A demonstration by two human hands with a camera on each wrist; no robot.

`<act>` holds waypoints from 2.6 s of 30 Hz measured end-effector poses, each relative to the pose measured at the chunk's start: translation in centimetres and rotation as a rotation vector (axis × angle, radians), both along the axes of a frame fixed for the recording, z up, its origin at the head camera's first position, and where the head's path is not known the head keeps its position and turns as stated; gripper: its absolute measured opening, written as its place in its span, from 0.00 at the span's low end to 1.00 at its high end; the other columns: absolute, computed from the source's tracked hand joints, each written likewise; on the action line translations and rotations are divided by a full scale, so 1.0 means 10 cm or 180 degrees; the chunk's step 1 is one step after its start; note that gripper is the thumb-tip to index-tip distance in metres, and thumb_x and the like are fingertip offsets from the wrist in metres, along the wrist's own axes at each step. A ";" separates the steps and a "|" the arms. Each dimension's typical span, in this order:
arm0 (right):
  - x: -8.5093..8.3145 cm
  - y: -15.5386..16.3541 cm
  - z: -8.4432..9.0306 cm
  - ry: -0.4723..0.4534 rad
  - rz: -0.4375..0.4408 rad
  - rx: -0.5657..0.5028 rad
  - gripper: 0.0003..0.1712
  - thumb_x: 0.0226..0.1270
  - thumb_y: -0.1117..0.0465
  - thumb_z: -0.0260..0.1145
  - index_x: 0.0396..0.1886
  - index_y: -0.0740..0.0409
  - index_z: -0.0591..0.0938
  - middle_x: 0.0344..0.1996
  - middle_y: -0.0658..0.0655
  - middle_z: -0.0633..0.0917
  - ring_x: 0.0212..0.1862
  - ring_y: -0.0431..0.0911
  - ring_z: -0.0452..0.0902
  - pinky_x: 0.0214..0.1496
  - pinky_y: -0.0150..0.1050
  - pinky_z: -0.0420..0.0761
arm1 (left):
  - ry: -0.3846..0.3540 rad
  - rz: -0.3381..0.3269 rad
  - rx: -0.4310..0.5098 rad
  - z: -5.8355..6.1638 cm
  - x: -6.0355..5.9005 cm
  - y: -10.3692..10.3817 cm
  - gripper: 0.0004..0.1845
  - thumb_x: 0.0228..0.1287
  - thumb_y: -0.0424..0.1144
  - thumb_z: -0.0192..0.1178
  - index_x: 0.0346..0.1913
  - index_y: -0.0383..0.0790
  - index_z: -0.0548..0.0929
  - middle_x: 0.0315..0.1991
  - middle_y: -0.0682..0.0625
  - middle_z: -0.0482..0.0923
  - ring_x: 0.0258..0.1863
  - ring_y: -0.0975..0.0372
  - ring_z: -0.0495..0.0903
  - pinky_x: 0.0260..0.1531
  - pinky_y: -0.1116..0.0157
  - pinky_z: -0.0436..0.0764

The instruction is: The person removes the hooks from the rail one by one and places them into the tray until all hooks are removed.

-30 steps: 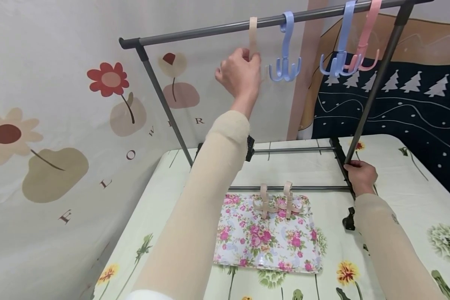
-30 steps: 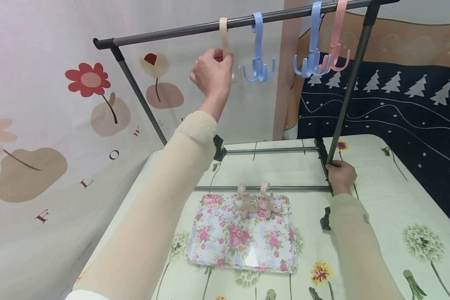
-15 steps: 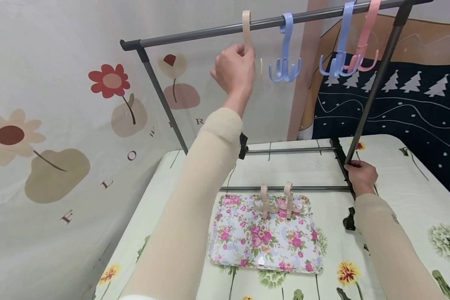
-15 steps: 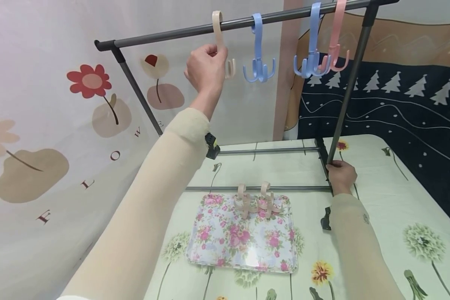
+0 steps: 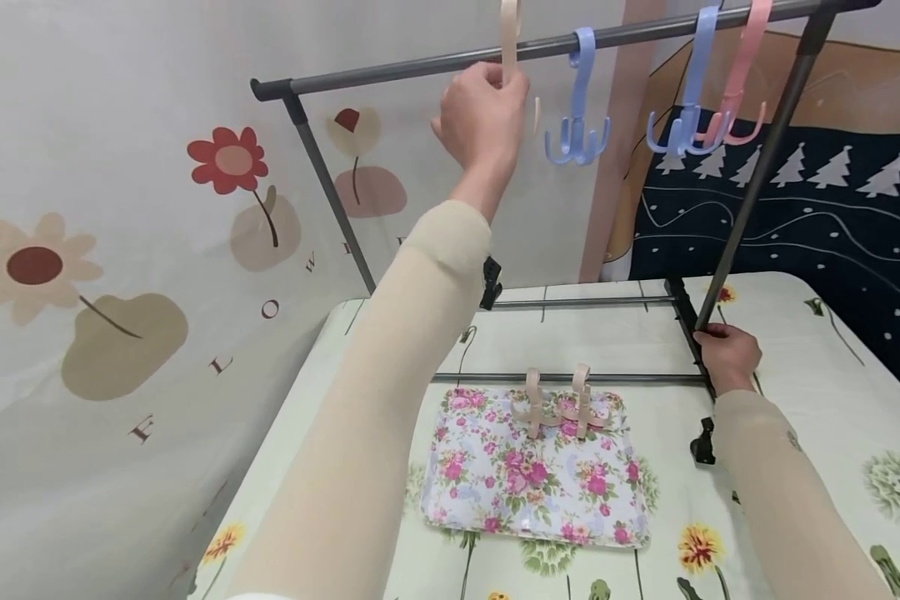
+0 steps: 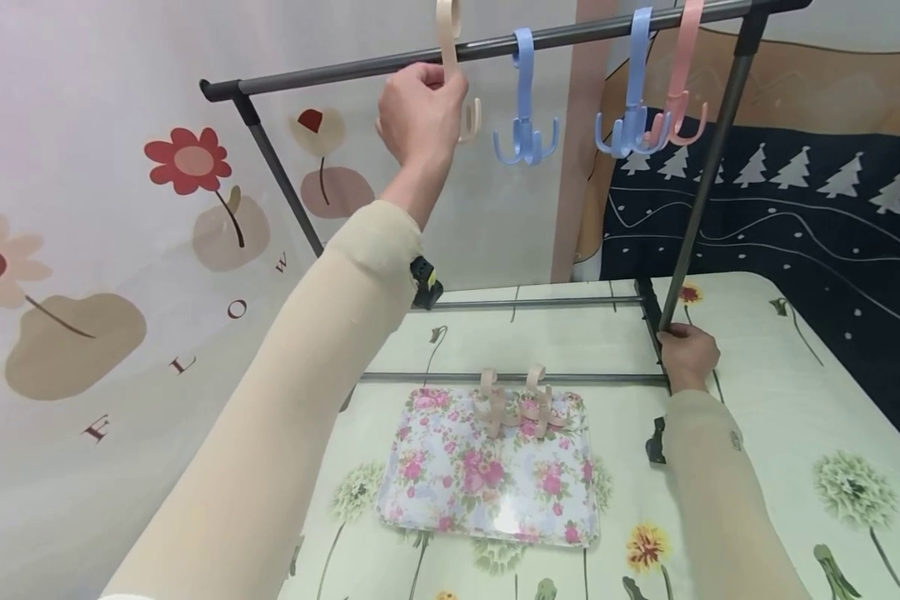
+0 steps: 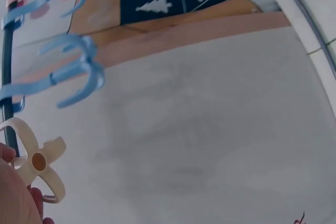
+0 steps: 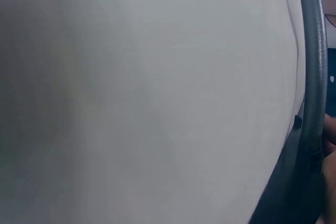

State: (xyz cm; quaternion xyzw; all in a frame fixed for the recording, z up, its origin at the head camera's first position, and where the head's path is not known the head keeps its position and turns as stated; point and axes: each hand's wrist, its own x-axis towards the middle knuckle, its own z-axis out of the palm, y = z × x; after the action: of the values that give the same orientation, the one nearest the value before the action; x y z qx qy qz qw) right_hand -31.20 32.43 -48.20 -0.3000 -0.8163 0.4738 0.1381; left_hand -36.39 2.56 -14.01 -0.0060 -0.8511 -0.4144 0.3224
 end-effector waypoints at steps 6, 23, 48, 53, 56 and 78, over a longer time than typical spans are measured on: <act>0.00 0.03 0.00 0.0019 -0.0024 0.0024 0.22 0.72 0.58 0.60 0.59 0.67 0.80 0.55 0.67 0.82 0.42 0.47 0.74 0.34 0.31 0.67 | 0.0037 -0.0095 0.0121 -0.03 0.03 -0.01 0.10 0.67 0.49 0.60 0.45 0.56 0.89 0.38 0.65 0.85 0.41 0.73 0.77 0.49 0.67 0.64; -0.01 0.03 -0.02 -0.0011 -0.0078 -0.0076 0.22 0.73 0.58 0.60 0.60 0.67 0.79 0.57 0.66 0.81 0.45 0.49 0.74 0.34 0.31 0.67 | 0.0058 -0.0222 0.0105 -0.30 0.06 -0.36 0.11 0.67 0.49 0.62 0.44 0.48 0.88 0.37 0.56 0.85 0.41 0.67 0.79 0.53 0.68 0.67; -0.04 0.04 -0.02 0.0005 -0.0127 -0.0125 0.22 0.71 0.58 0.61 0.59 0.65 0.81 0.53 0.64 0.82 0.35 0.41 0.72 0.34 0.31 0.69 | -0.0099 -0.0890 0.0095 -1.11 0.30 -0.75 0.11 0.62 0.45 0.68 0.37 0.40 0.88 0.30 0.51 0.84 0.31 0.64 0.79 0.34 0.67 0.76; -0.03 0.04 -0.01 0.0002 -0.0135 -0.0110 0.22 0.70 0.58 0.61 0.58 0.65 0.81 0.49 0.62 0.83 0.37 0.42 0.72 0.34 0.30 0.67 | -0.0149 -0.1012 0.0116 -1.29 0.35 -0.81 0.11 0.63 0.44 0.68 0.37 0.39 0.88 0.31 0.51 0.85 0.32 0.64 0.81 0.35 0.66 0.78; -0.02 0.04 -0.01 0.0014 -0.0135 -0.0085 0.21 0.70 0.58 0.62 0.57 0.66 0.81 0.47 0.61 0.83 0.38 0.44 0.72 0.34 0.30 0.67 | -0.0210 -0.1060 0.0116 -1.41 0.38 -0.84 0.11 0.63 0.44 0.68 0.38 0.38 0.87 0.31 0.50 0.85 0.32 0.63 0.81 0.35 0.65 0.80; -0.02 0.03 -0.02 0.0049 -0.0134 -0.0024 0.21 0.70 0.58 0.61 0.57 0.67 0.81 0.52 0.65 0.83 0.40 0.47 0.74 0.34 0.32 0.68 | -0.0728 -0.1195 0.0136 -2.27 0.66 -1.11 0.11 0.63 0.45 0.68 0.38 0.41 0.87 0.32 0.51 0.84 0.31 0.61 0.82 0.30 0.65 0.82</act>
State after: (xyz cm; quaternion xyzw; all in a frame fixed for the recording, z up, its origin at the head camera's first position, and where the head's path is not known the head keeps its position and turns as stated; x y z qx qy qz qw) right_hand -31.37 32.76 -48.44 -0.3141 -0.8070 0.4761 0.1531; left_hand -29.78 -8.51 -36.75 -0.1105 -0.8571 -0.4830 0.1410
